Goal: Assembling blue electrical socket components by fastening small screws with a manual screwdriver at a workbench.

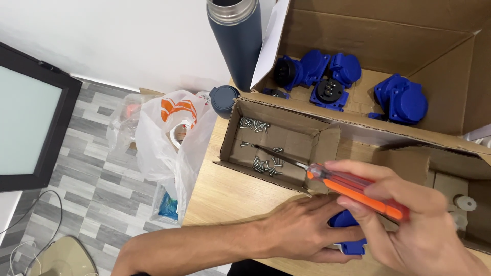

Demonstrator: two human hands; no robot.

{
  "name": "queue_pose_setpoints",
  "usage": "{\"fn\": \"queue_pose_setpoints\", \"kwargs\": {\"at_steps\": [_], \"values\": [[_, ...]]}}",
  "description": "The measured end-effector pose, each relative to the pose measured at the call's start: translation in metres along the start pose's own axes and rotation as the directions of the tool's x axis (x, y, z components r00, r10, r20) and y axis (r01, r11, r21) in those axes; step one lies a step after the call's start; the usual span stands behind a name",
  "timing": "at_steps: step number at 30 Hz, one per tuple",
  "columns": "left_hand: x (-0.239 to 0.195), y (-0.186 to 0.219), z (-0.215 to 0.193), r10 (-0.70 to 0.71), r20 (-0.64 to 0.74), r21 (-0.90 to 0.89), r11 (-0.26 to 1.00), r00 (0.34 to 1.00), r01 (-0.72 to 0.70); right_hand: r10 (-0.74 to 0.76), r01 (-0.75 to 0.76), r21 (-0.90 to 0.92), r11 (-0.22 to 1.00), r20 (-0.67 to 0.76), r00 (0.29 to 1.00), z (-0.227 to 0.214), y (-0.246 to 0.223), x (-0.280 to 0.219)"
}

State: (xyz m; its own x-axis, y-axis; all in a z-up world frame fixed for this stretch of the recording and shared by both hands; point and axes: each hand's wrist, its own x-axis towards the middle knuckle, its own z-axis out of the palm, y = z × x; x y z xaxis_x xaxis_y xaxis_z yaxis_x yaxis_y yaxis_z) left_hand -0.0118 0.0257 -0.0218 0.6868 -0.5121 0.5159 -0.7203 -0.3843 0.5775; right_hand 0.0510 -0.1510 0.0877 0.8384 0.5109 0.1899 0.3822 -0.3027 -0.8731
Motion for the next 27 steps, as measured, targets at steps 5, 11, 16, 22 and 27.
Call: {"fn": "queue_pose_setpoints", "kwargs": {"at_steps": [5,11,16,22,27], "values": [[0.002,-0.001,0.0,0.014,-0.021,-0.01,1.0,1.0,-0.014,0.048,-0.045,-0.045,0.998,0.063,0.997,0.001,-0.002,0.004],[0.001,0.0,0.002,0.016,0.016,0.07,0.997,1.0,-0.017,-0.034,0.03,-0.069,0.997,-0.051,0.998,-0.017,-0.026,0.003],[0.012,0.012,-0.012,-0.02,-0.039,-0.035,0.999,0.999,0.019,-0.003,-0.03,-0.16,0.987,-0.204,0.979,-0.043,-0.049,-0.028],[0.016,0.024,-0.027,0.12,0.013,0.0,0.993,0.993,-0.12,0.246,-0.223,0.11,0.969,-0.559,0.792,-0.038,-0.043,-0.087],[0.011,0.05,-0.049,0.344,-0.203,0.187,0.932,0.917,-0.309,0.078,0.195,0.329,0.924,-0.662,0.746,-0.035,0.054,-0.19]]}}
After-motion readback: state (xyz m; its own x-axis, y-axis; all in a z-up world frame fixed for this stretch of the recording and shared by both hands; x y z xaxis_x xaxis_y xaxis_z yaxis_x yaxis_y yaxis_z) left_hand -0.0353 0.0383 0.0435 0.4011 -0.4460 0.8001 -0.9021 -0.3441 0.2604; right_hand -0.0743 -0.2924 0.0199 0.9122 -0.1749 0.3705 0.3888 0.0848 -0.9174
